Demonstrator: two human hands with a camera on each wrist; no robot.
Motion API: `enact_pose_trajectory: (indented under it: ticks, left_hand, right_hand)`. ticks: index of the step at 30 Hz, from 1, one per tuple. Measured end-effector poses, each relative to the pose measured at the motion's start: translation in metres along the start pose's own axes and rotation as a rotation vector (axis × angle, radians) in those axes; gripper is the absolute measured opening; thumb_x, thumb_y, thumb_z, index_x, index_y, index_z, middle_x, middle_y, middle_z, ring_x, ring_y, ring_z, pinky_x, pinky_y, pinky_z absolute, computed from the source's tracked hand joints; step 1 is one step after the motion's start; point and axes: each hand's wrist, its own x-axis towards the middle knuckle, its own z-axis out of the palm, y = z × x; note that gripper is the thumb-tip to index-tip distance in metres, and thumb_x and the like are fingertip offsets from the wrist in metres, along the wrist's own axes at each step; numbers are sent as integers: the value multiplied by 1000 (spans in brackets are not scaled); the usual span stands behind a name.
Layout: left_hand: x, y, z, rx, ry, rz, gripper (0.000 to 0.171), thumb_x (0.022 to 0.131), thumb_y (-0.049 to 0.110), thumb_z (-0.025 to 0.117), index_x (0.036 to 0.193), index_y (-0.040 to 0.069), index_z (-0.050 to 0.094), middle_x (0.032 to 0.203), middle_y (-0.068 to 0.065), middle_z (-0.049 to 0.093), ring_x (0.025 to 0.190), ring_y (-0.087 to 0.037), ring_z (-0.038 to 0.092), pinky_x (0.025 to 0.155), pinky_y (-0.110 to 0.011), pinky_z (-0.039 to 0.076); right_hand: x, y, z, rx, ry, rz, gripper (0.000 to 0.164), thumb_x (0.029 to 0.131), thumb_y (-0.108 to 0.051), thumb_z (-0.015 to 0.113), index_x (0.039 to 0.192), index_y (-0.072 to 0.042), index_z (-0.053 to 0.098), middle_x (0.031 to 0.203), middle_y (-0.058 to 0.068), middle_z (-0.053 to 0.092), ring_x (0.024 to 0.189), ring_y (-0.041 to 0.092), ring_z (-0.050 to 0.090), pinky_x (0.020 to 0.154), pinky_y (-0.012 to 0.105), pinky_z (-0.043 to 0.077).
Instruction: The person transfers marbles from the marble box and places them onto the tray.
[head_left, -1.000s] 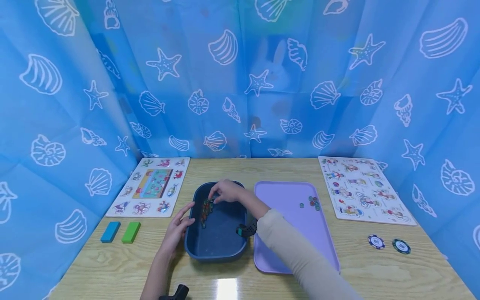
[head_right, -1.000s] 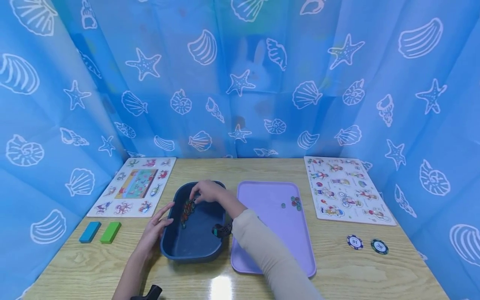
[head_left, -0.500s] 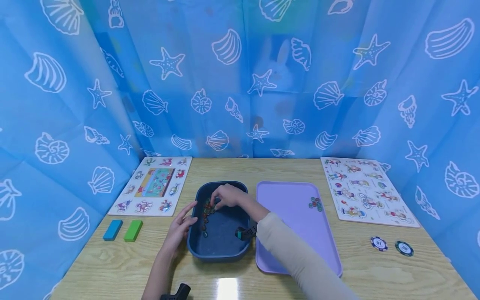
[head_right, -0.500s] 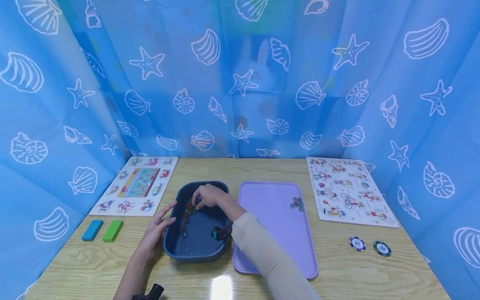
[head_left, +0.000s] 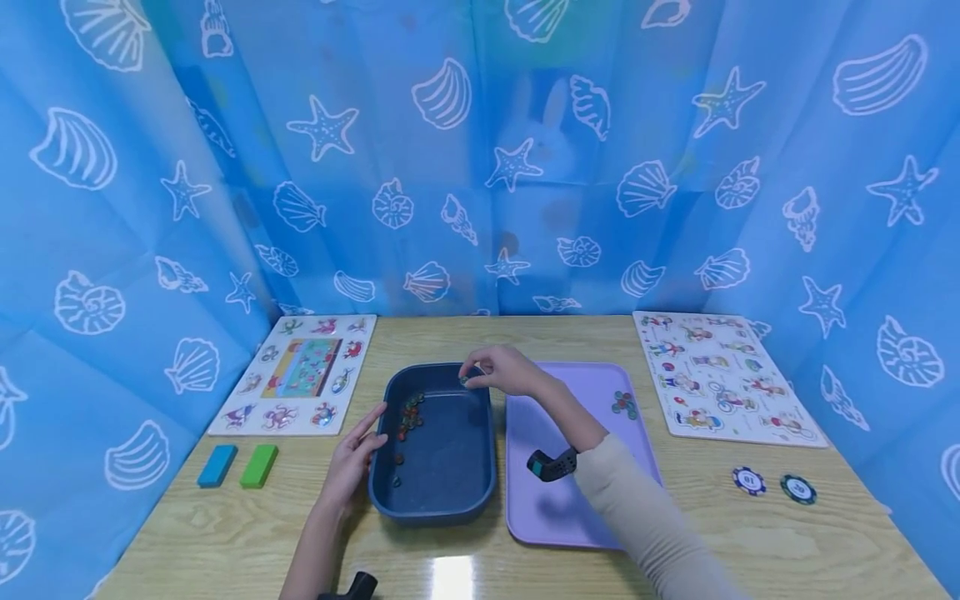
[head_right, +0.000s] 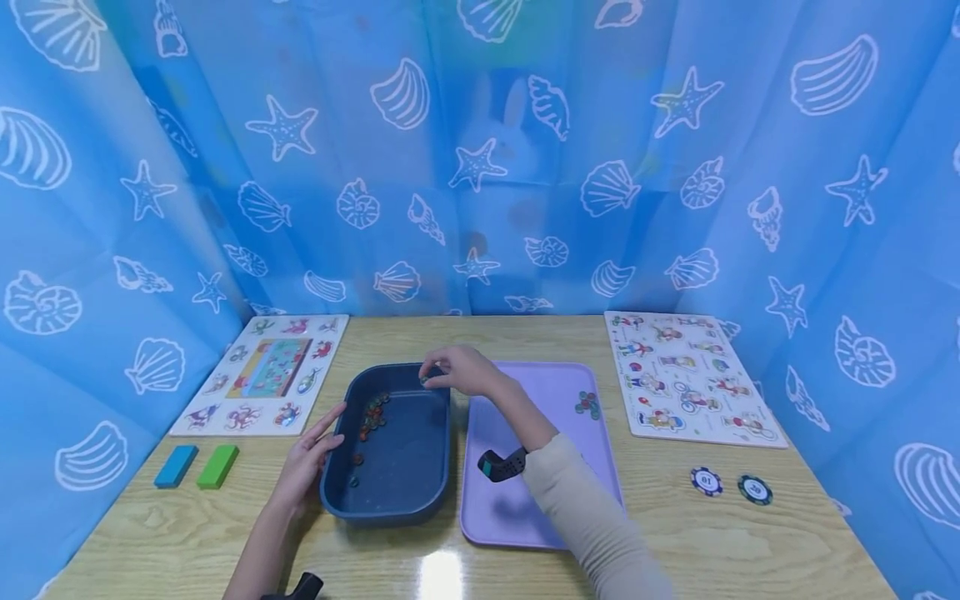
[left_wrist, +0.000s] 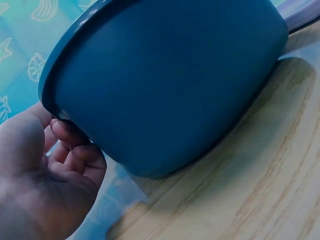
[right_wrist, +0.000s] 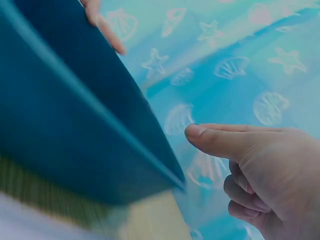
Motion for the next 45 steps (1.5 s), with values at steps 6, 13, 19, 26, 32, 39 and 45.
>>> enact_pose_trajectory:
  ticks: [6,13,19,26,32,39,45]
  left_hand:
    - [-2,0,2,14,16,-5,43,85,21,55,127,30,49,81,1,62,61,-10,50,55,-21,39]
    - [-4,-1,1,-22,2,5,44,86,22,55,129,28,48,60,8,47,51,-6,40,49,-20,32]
    - [-4,0,-1,-90,-35,22,46,86,19,55,131,25,46,65,7,53,50,-4,43,48,-18,35]
    - [-11,9,1,-105,-77,14,46,89,15,51,133,23,43,61,8,47,50,-4,41,50,-18,36]
    - [-18,15,3,-92,-92,13,46,90,13,48,135,21,40,56,9,42,49,-3,41,50,-18,36]
    - [-19,14,4,-96,-95,1,46,90,11,47,134,21,41,56,8,41,49,-5,40,50,-18,35]
    - [-20,17,4,-58,-69,-9,45,90,12,48,133,23,43,56,8,37,48,-5,37,49,-19,32]
  right_hand:
    - [-44,37,-15,33,103,81,19,82,-25,63,97,-15,67,49,-5,30,46,11,25,47,24,27]
    - [-86,84,-18,13,119,187,16,81,-22,64,95,-14,68,54,-5,33,48,9,28,48,22,27]
    - [-105,102,-18,0,113,238,14,79,-19,67,92,-15,68,63,-3,48,52,10,33,50,23,30]
    - [-114,105,-17,-29,119,263,18,77,-19,68,95,-15,69,57,-4,42,50,9,34,49,22,29]
    - [-104,92,-19,-33,131,242,21,80,-21,65,100,-17,68,55,-3,37,50,11,32,47,23,28]
    - [-67,49,-23,3,140,116,20,82,-21,64,100,-16,67,51,-4,32,48,12,30,47,24,28]
    - [-25,7,-14,-10,95,14,18,83,-25,62,99,-20,68,49,-4,30,46,12,27,48,24,27]
